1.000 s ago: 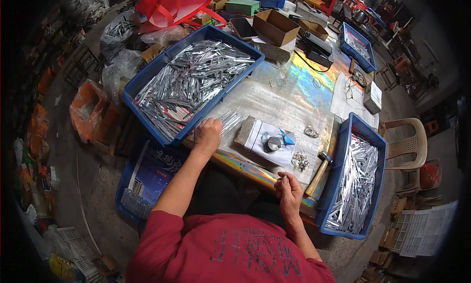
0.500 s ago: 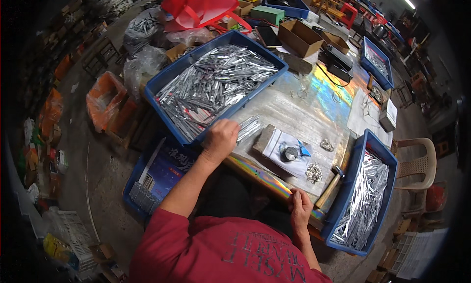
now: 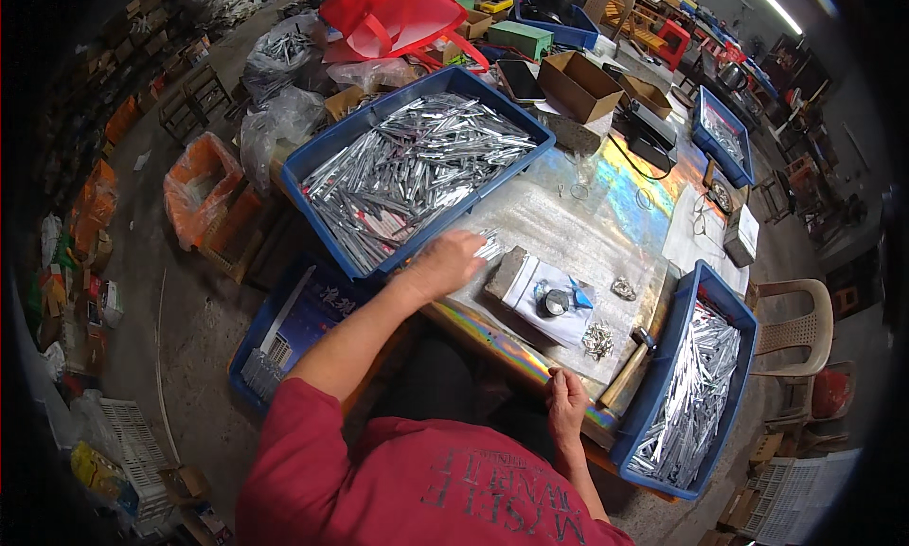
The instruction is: The person assembles metal strips by attaching small hardware pieces onto them by hand and tapping them with a hammer, then gathers and places the finished metal pieces into bins.
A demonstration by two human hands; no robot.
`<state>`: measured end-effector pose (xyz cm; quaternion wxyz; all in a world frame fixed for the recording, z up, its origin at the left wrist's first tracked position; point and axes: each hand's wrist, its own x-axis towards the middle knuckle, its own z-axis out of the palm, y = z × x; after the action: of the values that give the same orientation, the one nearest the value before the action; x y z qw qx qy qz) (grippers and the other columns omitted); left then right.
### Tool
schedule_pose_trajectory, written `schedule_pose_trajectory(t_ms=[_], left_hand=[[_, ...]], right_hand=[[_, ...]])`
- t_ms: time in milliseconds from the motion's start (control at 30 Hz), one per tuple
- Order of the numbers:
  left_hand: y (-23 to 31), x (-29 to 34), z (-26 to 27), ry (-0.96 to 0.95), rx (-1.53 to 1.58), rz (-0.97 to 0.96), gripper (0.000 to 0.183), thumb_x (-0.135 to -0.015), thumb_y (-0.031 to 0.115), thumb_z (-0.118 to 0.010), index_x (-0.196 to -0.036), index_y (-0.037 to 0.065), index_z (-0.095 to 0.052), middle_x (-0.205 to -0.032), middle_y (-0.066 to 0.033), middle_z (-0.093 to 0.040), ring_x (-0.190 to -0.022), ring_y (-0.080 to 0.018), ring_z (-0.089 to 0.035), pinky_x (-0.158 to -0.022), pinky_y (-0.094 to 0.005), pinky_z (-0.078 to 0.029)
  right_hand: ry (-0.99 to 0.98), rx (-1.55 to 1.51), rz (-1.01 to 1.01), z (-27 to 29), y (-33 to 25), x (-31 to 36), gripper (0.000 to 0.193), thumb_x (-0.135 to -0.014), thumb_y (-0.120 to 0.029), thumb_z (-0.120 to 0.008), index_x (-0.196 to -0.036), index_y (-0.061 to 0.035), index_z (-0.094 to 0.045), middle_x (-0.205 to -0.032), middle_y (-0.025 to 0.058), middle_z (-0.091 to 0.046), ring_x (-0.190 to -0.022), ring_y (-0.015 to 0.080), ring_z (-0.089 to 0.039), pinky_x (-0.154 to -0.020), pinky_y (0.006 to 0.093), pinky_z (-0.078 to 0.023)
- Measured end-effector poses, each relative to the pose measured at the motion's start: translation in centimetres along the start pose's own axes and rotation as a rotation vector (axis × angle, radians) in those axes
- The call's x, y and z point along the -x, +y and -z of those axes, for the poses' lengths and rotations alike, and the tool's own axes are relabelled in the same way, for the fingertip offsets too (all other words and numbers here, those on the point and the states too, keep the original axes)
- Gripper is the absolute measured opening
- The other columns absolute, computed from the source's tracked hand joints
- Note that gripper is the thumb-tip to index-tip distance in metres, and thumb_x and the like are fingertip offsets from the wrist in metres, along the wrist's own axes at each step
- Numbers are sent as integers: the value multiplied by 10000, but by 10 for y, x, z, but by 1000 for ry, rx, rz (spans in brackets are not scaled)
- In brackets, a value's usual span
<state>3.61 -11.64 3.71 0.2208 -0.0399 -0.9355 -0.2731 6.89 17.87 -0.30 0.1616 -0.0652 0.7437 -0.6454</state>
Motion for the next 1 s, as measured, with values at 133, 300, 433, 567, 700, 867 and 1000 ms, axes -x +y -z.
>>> schedule_pose_trajectory(t_ms=[133,300,433,567,700,867,1000], left_hand=[[-2,-1,-37,-137,-216,130,372,-674,167,-606,-961,-8,-446,-940,-140,-486,-908,-292,-448,-738,-375,-388],[-9,-6,-57,-203,-428,191,363,-671,185,-606,-930,8,-424,-921,-130,-459,-896,-284,-431,-723,-397,-391],[-10,-6,-62,-220,-442,195,295,-686,137,-559,-913,3,-427,-908,-137,-461,-876,-290,-443,-708,-389,-403],[-10,-7,-62,-193,-466,171,227,-682,79,-485,-886,-2,-424,-883,-154,-461,-839,-298,-458,-690,-386,-417],[-12,-10,-63,-184,-447,157,222,-677,83,-474,-875,2,-414,-867,-165,-459,-831,-302,-463,-685,-388,-422],[-12,-15,-66,-231,-458,200,249,-674,85,-482,-896,-1,-410,-875,-169,-457,-839,-311,-463,-690,-397,-420],[-9,-16,-64,-248,-459,219,270,-683,92,-485,-921,-4,-403,-887,-180,-452,-847,-321,-460,-693,-414,-419]], right_hand=[[70,57,-46,5,3,-1,209,-842,-189,-466,-853,-4,-562,-597,-41,-452,-485,22,-361,-425,168,-283],[117,125,-22,15,17,-6,217,-836,-182,-470,-851,11,-568,-632,-20,-481,-547,44,-388,-484,197,-326],[125,178,58,17,16,-10,211,-835,-169,-469,-854,19,-565,-663,-8,-503,-596,55,-422,-533,200,-357],[120,153,66,18,18,-14,202,-834,-152,-466,-851,25,-561,-715,13,-539,-669,72,-464,-609,209,-383],[113,123,69,17,17,-14,195,-833,-145,-466,-846,27,-558,-734,19,-553,-684,78,-477,-619,214,-389],[119,134,86,16,20,-14,187,-830,-140,-471,-846,26,-556,-729,24,-552,-678,80,-480,-613,216,-391],[128,116,107,17,24,-15,180,-825,-135,-478,-844,25,-557,-723,36,-556,-677,86,-488,-616,220,-397]])
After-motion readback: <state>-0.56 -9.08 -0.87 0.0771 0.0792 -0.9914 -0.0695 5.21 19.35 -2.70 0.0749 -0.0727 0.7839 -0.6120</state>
